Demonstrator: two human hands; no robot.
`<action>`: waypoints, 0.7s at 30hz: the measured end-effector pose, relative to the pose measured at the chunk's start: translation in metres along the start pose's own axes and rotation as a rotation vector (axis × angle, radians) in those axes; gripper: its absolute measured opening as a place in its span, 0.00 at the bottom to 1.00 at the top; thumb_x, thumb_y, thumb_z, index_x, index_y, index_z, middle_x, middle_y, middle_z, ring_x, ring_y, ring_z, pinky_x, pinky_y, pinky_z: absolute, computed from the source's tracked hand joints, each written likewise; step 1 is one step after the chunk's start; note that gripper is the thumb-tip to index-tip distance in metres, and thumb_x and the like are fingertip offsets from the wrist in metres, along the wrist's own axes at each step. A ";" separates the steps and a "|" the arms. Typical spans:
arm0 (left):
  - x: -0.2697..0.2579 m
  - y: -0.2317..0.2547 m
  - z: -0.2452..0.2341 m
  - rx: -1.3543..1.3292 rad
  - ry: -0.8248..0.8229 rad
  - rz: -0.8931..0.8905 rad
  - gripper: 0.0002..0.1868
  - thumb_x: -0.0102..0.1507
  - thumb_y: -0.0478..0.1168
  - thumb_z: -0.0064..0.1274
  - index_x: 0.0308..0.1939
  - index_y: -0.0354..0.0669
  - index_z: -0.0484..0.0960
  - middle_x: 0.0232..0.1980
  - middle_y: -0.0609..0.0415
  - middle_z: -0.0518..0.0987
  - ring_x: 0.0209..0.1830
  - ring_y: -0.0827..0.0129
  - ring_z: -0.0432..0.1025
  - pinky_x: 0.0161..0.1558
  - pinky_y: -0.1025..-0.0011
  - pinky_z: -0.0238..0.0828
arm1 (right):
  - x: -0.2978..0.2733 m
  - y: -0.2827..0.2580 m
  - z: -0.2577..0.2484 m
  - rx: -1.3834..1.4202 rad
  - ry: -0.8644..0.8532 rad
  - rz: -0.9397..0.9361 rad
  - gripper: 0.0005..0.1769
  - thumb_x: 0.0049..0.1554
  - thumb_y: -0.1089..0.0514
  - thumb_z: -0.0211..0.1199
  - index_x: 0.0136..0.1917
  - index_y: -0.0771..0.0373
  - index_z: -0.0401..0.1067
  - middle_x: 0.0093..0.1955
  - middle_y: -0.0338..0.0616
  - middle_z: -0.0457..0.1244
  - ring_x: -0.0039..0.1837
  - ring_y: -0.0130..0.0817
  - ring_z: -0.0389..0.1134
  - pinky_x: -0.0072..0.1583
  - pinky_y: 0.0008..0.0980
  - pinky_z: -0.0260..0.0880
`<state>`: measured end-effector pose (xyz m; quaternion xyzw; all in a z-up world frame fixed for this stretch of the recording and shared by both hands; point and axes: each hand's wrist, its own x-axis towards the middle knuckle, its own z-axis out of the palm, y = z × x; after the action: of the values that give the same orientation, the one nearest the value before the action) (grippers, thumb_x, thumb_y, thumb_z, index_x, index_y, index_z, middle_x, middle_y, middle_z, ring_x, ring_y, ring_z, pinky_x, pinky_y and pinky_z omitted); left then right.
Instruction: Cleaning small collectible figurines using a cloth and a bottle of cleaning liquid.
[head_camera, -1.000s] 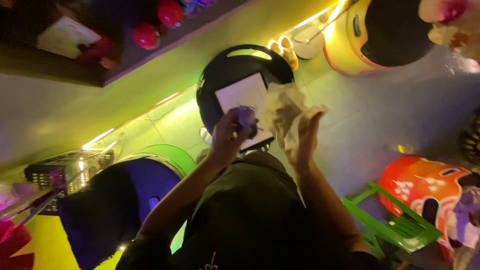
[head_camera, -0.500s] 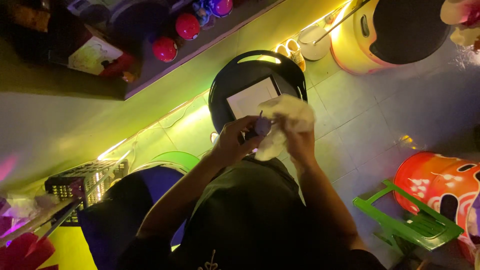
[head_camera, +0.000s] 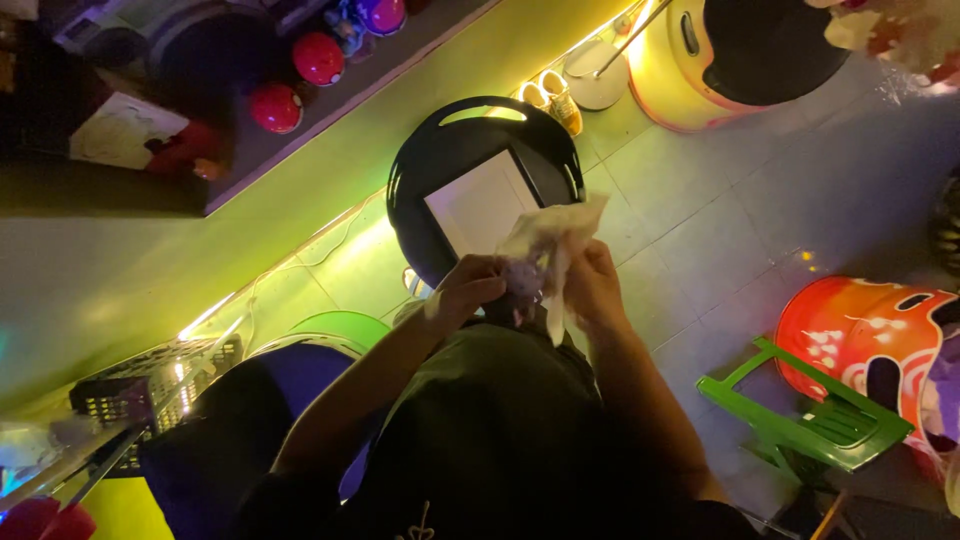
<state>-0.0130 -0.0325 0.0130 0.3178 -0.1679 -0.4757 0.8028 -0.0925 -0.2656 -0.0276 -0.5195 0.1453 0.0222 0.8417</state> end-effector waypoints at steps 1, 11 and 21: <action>0.009 -0.004 0.006 -0.003 -0.003 -0.002 0.22 0.71 0.46 0.50 0.56 0.26 0.80 0.45 0.43 0.84 0.41 0.64 0.79 0.47 0.68 0.75 | -0.006 -0.003 -0.005 -0.001 0.004 0.000 0.19 0.72 0.51 0.55 0.64 0.70 0.72 0.53 0.46 0.68 0.51 0.34 0.68 0.52 0.34 0.70; 0.062 -0.046 0.059 0.337 0.503 0.341 0.23 0.63 0.29 0.61 0.60 0.37 0.71 0.51 0.54 0.77 0.53 0.71 0.73 0.59 0.69 0.72 | -0.062 0.020 -0.100 -0.480 0.049 -0.278 0.29 0.74 0.44 0.38 0.73 0.68 0.63 0.61 0.50 0.65 0.57 0.42 0.65 0.59 0.37 0.66; 0.097 -0.079 0.097 0.406 0.592 0.565 0.25 0.62 0.37 0.63 0.60 0.41 0.70 0.65 0.52 0.69 0.66 0.68 0.67 0.68 0.67 0.64 | -0.113 0.039 -0.170 -0.963 -0.172 -0.217 0.10 0.72 0.62 0.47 0.62 0.69 0.66 0.49 0.51 0.61 0.47 0.39 0.62 0.53 0.38 0.68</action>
<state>-0.0727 -0.1785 0.0295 0.5328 -0.1011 -0.0844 0.8359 -0.2460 -0.3846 -0.1024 -0.8575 -0.0064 0.0418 0.5128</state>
